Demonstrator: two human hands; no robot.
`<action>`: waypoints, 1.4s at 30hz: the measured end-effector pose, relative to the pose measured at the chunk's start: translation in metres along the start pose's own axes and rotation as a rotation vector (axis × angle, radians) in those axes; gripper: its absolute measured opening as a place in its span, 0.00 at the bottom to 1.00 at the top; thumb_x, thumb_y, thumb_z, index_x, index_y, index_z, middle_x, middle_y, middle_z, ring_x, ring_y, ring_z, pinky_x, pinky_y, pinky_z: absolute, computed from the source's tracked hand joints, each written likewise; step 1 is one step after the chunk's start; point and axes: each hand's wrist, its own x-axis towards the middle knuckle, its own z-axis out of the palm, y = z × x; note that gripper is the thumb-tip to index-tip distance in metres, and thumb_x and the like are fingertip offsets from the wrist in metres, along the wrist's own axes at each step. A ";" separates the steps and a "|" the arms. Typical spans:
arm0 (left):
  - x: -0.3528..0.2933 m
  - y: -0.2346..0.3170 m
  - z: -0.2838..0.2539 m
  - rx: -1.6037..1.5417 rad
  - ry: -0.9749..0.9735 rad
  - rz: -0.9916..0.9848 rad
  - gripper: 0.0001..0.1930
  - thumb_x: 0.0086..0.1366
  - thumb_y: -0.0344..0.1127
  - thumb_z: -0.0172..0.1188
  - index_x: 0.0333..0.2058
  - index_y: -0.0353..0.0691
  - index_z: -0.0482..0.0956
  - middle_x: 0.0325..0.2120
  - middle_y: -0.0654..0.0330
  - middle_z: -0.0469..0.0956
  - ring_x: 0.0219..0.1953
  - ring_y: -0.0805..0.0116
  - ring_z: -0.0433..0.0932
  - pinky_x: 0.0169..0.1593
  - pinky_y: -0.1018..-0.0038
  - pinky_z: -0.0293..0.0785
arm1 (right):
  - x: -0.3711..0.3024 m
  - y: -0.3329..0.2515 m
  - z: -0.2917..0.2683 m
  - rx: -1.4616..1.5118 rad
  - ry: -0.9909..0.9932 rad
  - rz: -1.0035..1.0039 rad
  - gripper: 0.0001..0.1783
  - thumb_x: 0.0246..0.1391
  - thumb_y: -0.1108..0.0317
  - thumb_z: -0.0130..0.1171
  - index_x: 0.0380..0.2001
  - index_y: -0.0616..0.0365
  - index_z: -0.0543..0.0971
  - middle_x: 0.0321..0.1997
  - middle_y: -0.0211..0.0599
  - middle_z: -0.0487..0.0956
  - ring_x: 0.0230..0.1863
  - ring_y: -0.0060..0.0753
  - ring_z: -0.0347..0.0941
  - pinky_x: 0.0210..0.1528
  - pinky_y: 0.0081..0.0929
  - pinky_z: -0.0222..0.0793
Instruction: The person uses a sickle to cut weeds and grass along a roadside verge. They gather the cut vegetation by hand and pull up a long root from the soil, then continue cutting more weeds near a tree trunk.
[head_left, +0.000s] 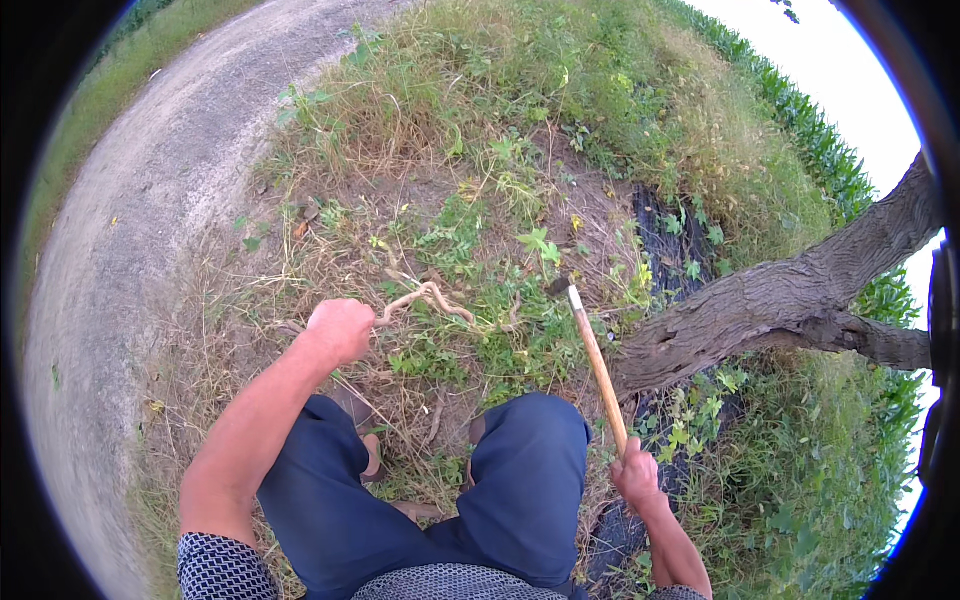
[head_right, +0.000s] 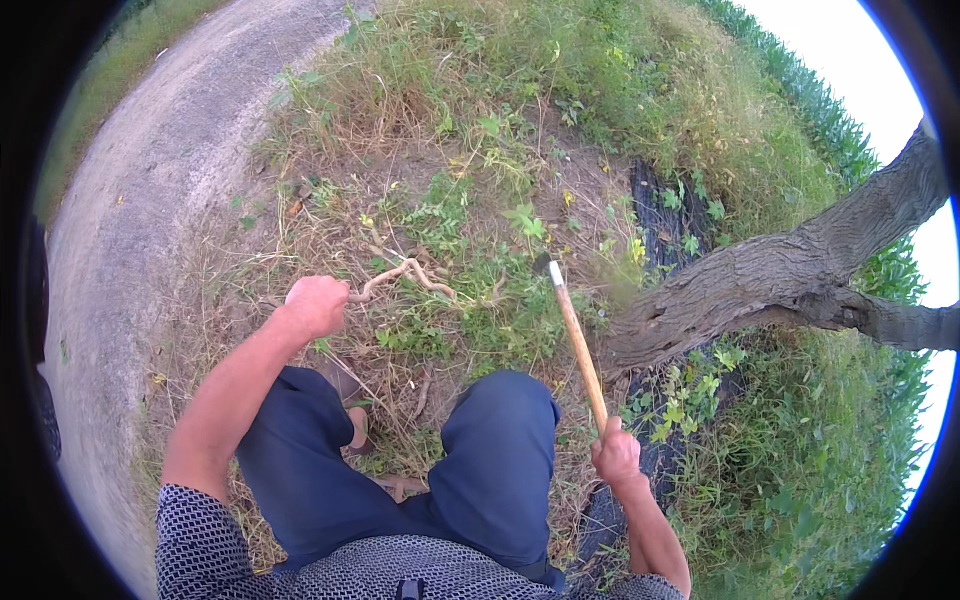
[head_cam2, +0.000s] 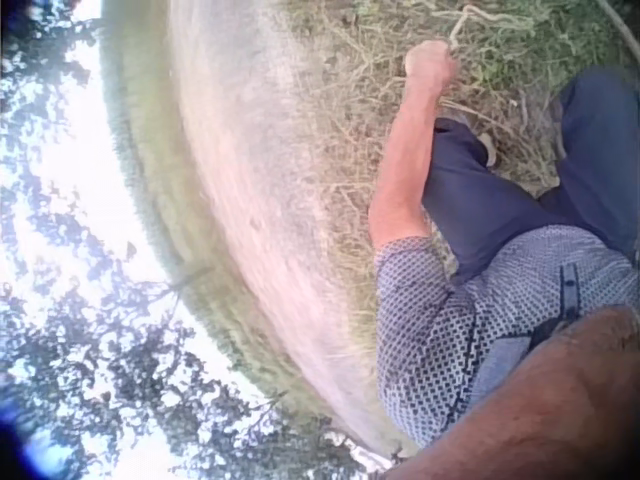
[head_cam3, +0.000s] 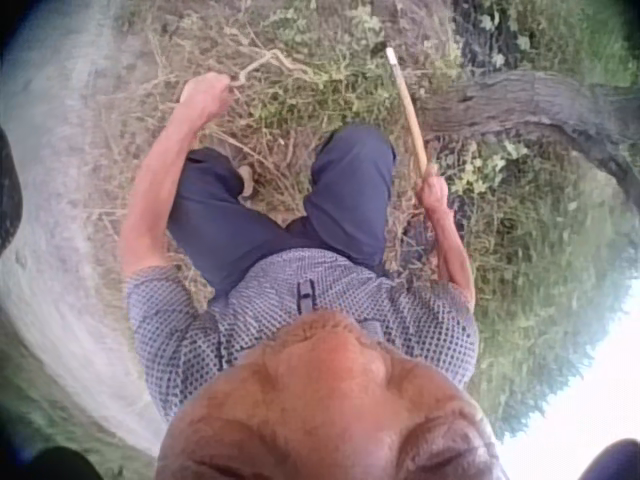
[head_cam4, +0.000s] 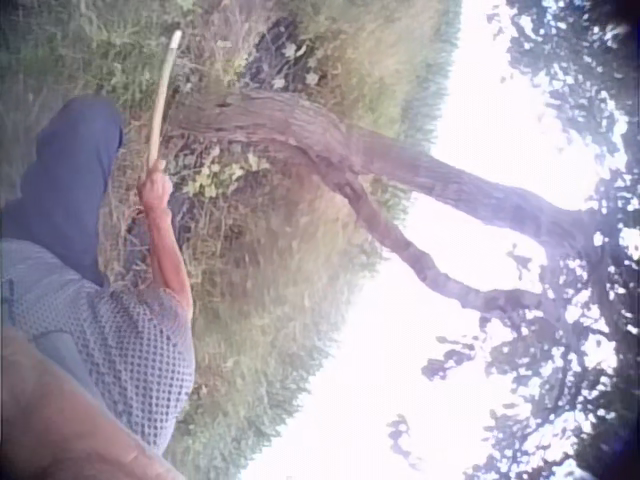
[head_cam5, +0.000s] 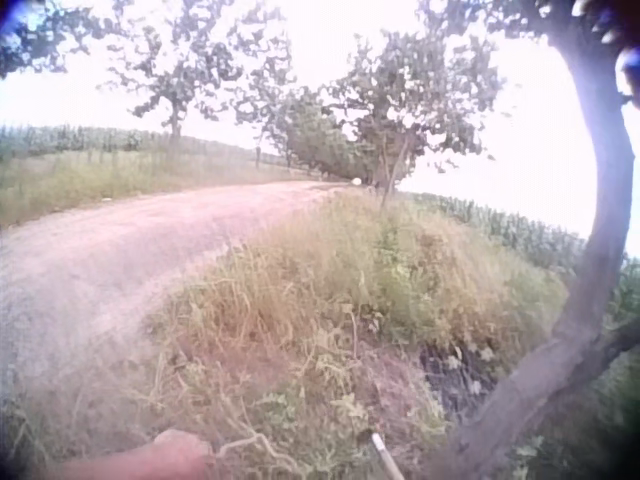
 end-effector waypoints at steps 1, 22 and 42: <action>0.001 -0.003 0.003 0.009 -0.004 0.003 0.13 0.63 0.32 0.62 0.45 0.37 0.86 0.41 0.46 0.89 0.47 0.47 0.89 0.51 0.54 0.86 | 0.019 -0.001 0.003 0.013 0.021 -0.028 0.21 0.56 0.68 0.67 0.44 0.61 0.66 0.28 0.64 0.81 0.33 0.73 0.81 0.40 0.63 0.79; 0.018 0.013 -0.002 0.010 -0.061 -0.001 0.14 0.64 0.30 0.60 0.47 0.33 0.84 0.40 0.43 0.88 0.44 0.44 0.89 0.49 0.52 0.86 | 0.350 -0.299 -0.018 -0.164 0.058 -0.636 0.10 0.66 0.69 0.58 0.46 0.60 0.73 0.34 0.52 0.88 0.36 0.56 0.88 0.38 0.49 0.84; 0.010 -0.008 0.000 0.025 -0.060 -0.021 0.13 0.62 0.32 0.63 0.45 0.38 0.88 0.42 0.47 0.89 0.48 0.48 0.89 0.53 0.55 0.86 | -0.016 0.011 -0.056 -0.296 0.032 0.092 0.14 0.61 0.68 0.64 0.42 0.59 0.69 0.30 0.54 0.84 0.31 0.62 0.85 0.34 0.56 0.81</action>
